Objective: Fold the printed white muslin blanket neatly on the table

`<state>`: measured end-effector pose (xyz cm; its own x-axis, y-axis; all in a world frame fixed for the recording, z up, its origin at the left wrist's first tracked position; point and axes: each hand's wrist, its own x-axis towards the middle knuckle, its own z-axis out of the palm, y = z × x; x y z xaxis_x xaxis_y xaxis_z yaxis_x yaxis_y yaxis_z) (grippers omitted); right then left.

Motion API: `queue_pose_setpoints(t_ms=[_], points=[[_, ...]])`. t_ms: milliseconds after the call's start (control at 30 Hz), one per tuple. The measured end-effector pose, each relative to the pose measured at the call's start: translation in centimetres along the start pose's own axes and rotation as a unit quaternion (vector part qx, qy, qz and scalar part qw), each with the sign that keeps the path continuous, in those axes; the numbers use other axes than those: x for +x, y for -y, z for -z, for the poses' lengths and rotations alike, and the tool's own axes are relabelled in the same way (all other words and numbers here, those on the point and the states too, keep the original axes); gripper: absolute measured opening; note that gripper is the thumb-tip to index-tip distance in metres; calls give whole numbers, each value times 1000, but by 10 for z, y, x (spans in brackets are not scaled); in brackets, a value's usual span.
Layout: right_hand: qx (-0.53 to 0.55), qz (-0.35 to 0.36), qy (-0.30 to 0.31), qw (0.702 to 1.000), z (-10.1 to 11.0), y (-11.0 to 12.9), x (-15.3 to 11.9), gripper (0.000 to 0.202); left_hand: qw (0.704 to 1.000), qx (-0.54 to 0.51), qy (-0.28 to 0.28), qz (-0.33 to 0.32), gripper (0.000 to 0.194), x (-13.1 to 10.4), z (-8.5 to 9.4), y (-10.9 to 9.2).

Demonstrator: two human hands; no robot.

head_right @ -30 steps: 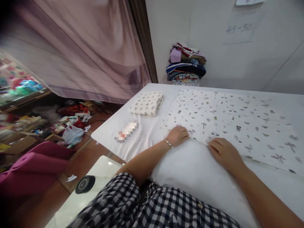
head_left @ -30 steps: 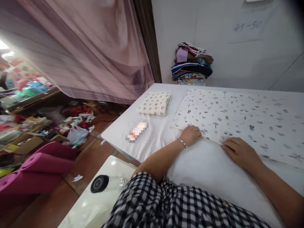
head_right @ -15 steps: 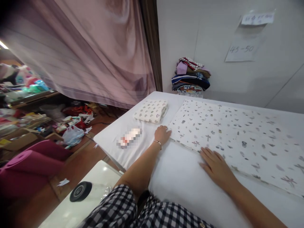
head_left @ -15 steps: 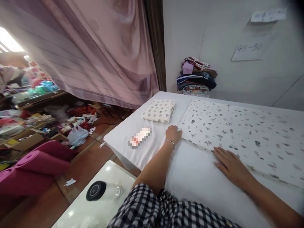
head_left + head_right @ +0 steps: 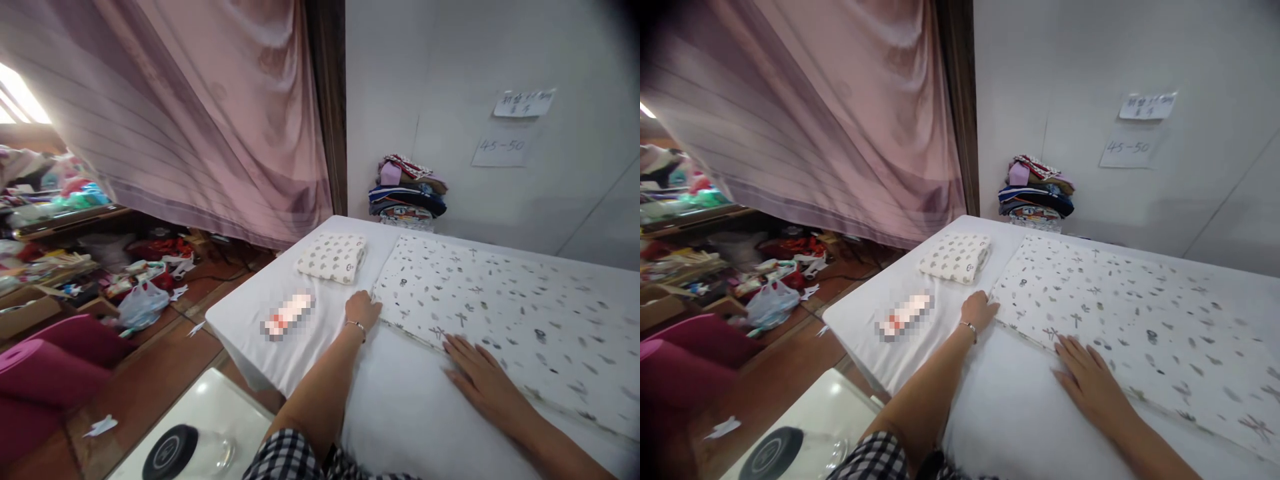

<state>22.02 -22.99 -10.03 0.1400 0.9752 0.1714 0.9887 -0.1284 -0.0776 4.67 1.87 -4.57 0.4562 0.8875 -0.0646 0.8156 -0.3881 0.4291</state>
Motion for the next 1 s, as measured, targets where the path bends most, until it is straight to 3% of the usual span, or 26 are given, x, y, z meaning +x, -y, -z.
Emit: queue_pose_setpoints(t_ms=[133, 267, 333, 433, 533, 633, 800, 1000], points=[[5, 1, -30, 1000, 2, 10, 15, 54, 997, -79, -14, 18, 17, 0, -3, -2], [11, 0, -41, 999, 4, 39, 56, 54, 974, -221, -29, 31, 23, 3, -5, -2], [11, -15, -34, 999, 1, 57, 81, 55, 949, -311, -33, 38, 27, 5, -6, -1], [11, -35, -32, 999, -3, 80, 110, 57, 889, -451, -13, 80, 30, 8, -6, 1], [4, -35, -48, 998, -3, 94, 130, 57, 844, -524, 15, 114, 31, 7, -4, 0], [0, -46, -51, 998, 0, 99, 146, 58, 835, -535, 31, 123, 33, 5, 0, -4], [18, -50, 7, 999, 5, 102, 162, 57, 840, -526, 44, 128, 34, 5, 3, -3], [141, -43, 17, 989, 19, 113, 140, 53, 854, -497, 79, 132, 43, 15, 7, 15]])
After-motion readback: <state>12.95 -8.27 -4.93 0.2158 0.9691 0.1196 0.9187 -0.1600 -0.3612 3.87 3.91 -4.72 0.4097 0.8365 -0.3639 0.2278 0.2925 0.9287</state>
